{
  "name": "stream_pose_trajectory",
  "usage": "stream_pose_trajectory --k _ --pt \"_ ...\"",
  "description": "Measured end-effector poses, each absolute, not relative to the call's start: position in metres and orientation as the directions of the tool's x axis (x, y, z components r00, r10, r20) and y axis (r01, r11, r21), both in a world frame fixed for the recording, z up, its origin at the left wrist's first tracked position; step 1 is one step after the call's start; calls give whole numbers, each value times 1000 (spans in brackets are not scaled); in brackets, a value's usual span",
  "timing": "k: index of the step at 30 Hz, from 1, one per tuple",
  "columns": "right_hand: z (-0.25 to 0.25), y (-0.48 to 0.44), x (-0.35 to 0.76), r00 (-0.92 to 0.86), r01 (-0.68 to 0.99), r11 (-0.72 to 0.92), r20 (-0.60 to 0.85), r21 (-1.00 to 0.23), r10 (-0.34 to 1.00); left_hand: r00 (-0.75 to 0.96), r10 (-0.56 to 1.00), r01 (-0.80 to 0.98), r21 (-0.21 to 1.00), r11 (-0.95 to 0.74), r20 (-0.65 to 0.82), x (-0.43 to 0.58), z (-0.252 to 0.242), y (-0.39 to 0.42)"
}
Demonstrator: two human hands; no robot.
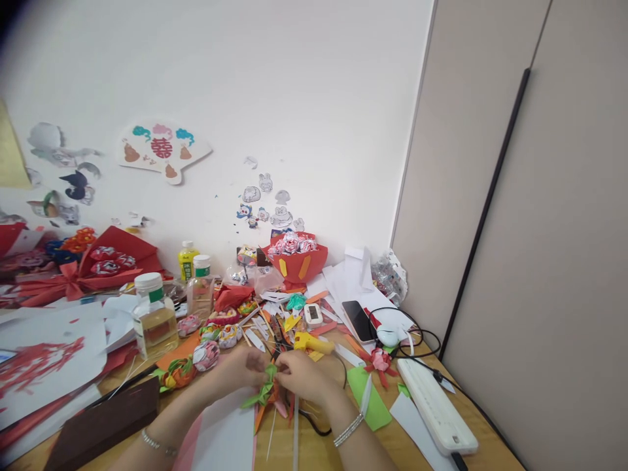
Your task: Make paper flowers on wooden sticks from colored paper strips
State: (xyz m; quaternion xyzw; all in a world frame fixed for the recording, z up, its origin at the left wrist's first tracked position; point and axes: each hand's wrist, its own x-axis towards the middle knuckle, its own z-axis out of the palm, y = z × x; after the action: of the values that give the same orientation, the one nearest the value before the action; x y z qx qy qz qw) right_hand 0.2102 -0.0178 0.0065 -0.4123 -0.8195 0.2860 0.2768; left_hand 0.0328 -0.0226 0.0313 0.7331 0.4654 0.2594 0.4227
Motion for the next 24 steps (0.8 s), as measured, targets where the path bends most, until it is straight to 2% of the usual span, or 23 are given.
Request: stream_pose_trajectory --k 4,11,18,24 --pt "4 -18 208 -539 499 505 205 -705 817 430 903 486 841 -238 8 32 29 -22" --pt "6 -18 211 -564 514 561 236 -649 791 418 906 560 766 -316 69 34 31 -24" --pt "10 -23 209 -560 481 562 257 -673 787 444 891 531 774 -346 93 32 36 -28" --pt "14 -27 205 -490 472 511 267 -718 830 439 889 515 774 -369 131 31 39 -28"
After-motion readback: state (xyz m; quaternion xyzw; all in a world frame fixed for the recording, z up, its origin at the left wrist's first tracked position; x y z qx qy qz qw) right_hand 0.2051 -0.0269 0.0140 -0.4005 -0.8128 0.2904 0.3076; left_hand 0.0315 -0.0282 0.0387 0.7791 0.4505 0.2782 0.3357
